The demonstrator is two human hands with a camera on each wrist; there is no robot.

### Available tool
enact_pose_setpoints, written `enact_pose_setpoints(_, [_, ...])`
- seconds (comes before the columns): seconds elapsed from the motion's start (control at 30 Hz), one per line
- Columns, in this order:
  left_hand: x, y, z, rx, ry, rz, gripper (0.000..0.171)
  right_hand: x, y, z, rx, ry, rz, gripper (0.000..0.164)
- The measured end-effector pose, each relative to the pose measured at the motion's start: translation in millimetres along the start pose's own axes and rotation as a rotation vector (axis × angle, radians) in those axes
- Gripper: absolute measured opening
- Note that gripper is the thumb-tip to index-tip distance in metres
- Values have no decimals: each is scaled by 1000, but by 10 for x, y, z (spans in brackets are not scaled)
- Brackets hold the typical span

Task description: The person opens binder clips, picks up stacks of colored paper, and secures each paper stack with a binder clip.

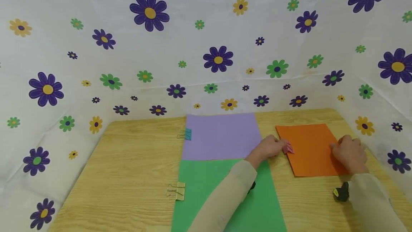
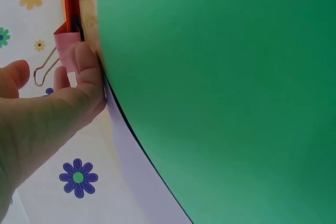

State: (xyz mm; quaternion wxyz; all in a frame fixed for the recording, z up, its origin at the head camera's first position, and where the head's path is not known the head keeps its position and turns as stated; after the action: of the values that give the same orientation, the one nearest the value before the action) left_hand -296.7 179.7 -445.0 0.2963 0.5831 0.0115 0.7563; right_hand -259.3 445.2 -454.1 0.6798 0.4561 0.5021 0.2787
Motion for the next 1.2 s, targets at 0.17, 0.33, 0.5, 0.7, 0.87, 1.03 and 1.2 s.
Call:
enact_pose_setpoints(0.17, [-15, 42, 7, 7, -23, 101, 49, -37, -8, -38, -9, 55, 56, 42])
enact_pose_setpoints(0.33, [-26, 157, 22, 62, 4, 166, 25, -62, 21, -83, -74, 91, 65, 43])
enact_pose_setpoints(0.5, [-3, 340, 65, 86, 3, 160, 23, -119, 61, -114, -101, 121, 49, 49])
enact_pose_setpoints(0.7, [60, 609, 119, 112, -39, 105, 25, -306, 161, -129, -18, 197, -16, 56])
enact_pose_setpoints(0.87, [61, 761, 191, 95, -46, 82, 24, -581, 204, -97, 46, 252, -100, 58])
enact_pose_setpoints(1.03, [72, 906, 254, 92, -75, -38, 30, -902, 177, -64, 71, 298, -173, 57])
enact_pose_setpoints(1.2, [126, 1072, 332, 119, -122, -173, 37, -1180, 109, 19, 43, 345, -219, 60])
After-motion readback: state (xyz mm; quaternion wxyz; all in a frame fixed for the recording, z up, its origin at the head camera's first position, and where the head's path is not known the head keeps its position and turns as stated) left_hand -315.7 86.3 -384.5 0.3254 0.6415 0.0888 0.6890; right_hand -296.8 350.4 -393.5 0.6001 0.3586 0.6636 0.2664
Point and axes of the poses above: each hand's wrist, its own z-axis away from the middle knuckle, its own y-axis out of the back of the hand, x = y × z, the point moved 7 cm from there along -z, towards the middle knuckle, and after that the axes turned 6 degrees about x, right-handed, at the moved point
